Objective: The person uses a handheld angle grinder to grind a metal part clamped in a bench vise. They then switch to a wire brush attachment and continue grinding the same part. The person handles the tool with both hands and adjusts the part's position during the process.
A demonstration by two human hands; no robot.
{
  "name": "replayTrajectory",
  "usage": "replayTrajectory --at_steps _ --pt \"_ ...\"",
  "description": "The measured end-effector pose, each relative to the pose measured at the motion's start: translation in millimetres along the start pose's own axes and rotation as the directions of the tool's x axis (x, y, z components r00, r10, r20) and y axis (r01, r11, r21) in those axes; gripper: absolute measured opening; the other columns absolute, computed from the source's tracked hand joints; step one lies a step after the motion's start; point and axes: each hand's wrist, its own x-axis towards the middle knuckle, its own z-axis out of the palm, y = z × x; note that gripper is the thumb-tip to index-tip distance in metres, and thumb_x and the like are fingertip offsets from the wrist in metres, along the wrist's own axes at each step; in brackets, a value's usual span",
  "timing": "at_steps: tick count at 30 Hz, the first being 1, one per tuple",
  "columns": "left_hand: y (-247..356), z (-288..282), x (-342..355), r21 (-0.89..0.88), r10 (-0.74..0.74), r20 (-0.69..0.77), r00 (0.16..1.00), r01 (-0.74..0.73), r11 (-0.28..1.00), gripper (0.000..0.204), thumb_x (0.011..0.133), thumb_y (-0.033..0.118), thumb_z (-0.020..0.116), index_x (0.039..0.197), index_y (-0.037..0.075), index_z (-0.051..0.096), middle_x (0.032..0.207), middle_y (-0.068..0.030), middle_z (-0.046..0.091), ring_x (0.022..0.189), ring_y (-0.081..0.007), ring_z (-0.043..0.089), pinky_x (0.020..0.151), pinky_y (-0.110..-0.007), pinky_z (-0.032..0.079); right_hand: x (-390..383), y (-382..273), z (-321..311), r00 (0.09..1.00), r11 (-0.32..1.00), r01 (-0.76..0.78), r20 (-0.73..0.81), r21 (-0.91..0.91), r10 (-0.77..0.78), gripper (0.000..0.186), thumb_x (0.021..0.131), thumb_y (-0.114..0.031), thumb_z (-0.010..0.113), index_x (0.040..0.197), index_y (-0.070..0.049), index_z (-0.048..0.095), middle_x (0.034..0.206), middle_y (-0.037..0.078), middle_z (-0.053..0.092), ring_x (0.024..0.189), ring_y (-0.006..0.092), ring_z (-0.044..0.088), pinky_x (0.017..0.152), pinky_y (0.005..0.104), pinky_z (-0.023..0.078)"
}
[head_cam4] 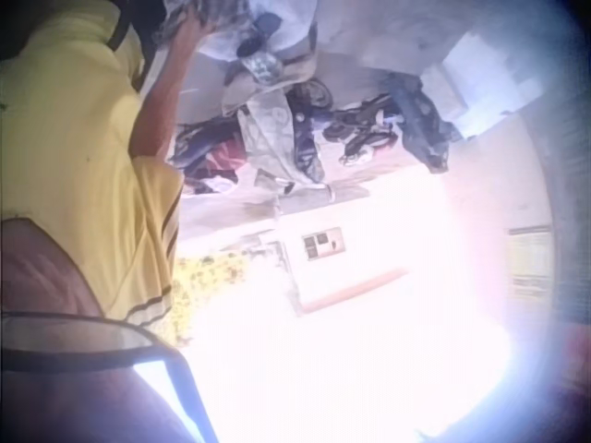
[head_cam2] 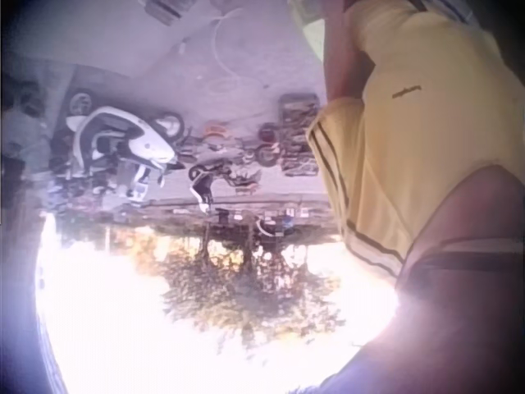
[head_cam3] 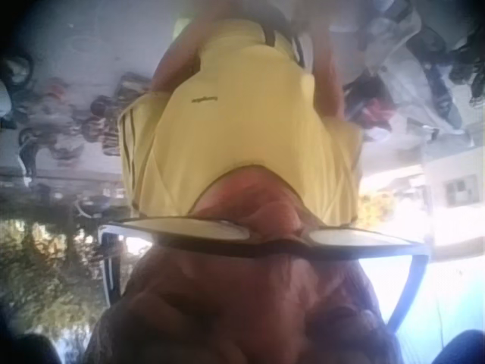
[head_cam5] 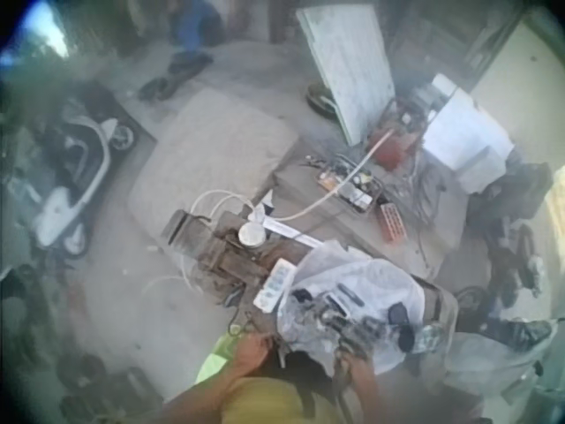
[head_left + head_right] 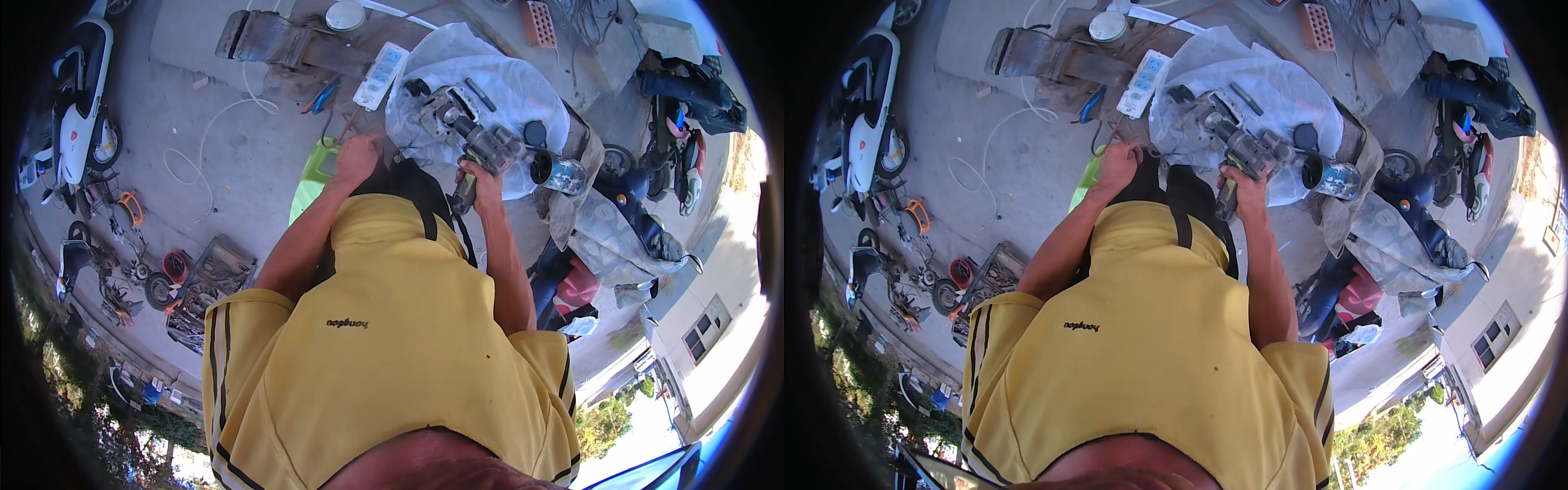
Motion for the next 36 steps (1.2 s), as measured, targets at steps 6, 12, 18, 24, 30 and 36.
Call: replayTrajectory --at_steps 6,12,18,24,30,36 --pt "-27 -28 -19 -0.006 -0.127 -0.060 0.990 0.127 0.992 0.022 0.090 0.009 0.048 0.085 0.006 0.069 0.083 -0.0184 0.072 0.085 -0.0398 0.071 0.077 -0.050 0.054 7 -31 -14 0.996 0.998 0.057 -0.067 -0.001 -0.057 0.025 0.078 0.001 0.072 0.102 0.001 0.064 0.080 0.010 0.067 0.059 0.0201 0.065 0.054 0.0333 0.052" --pt "-74 -18 -37 0.051 -0.215 -0.101 0.971 0.221 0.974 0.020 0.093 0.018 0.052 0.092 0.006 0.069 0.086 -0.0180 0.073 0.087 -0.0395 0.071 0.078 -0.048 0.055 -8 -40 -24 0.993 0.986 0.115 0.031 -0.120 -0.112 0.028 0.077 0.006 0.071 0.105 0.001 0.064 0.083 0.010 0.068 0.061 0.0185 0.065 0.057 0.0319 0.052" --pt "-51 -12 -36 -0.035 -0.171 -0.084 0.982 0.168 0.985 0.023 0.091 0.025 0.064 0.099 0.004 0.069 0.093 -0.0180 0.074 0.090 -0.0370 0.072 0.080 -0.047 0.055 7 -20 -4 0.990 0.892 0.138 0.074 -0.431 -0.117 0.022 0.079 -0.001 0.075 0.101 0.002 0.070 0.081 0.005 0.071 0.065 0.0130 0.065 0.059 0.0296 0.051" --pt "-27 -12 -22 -0.057 -0.148 -0.119 0.982 0.142 0.988 0.022 0.091 0.023 0.066 0.101 0.004 0.069 0.093 -0.0176 0.074 0.090 -0.0372 0.072 0.080 -0.046 0.055 14 -70 -7 0.980 0.700 0.157 0.024 -0.697 -0.195 0.017 0.075 -0.008 0.075 0.089 0.002 0.072 0.072 0.004 0.069 0.062 0.0105 0.064 0.059 0.0294 0.051" --pt "-14 5 -12 -0.104 0.005 -0.143 0.990 -0.020 0.994 0.022 0.088 0.016 0.070 0.106 0.004 0.067 0.101 -0.0181 0.070 0.095 -0.0390 0.069 0.083 -0.047 0.055 9 -80 -27 0.973 0.459 0.213 0.146 -0.863 -0.176 0.032 0.073 -0.020 0.077 0.096 0.003 0.072 0.083 0.014 0.074 0.076 0.0243 0.072 0.072 0.0375 0.055" --pt "23 12 -7 -0.060 0.119 -0.128 0.985 -0.127 0.990 0.038 0.085 0.016 0.076 0.118 0.000 0.064 0.111 -0.0187 0.066 0.101 -0.0352 0.068 0.088 -0.043 0.054 -1 -118 26 0.981 0.088 0.118 0.103 -0.989 -0.165 0.041 0.072 -0.024 0.074 0.102 0.003 0.072 0.098 0.030 0.071 0.095 0.0466 0.069 0.084 0.0498 0.055"
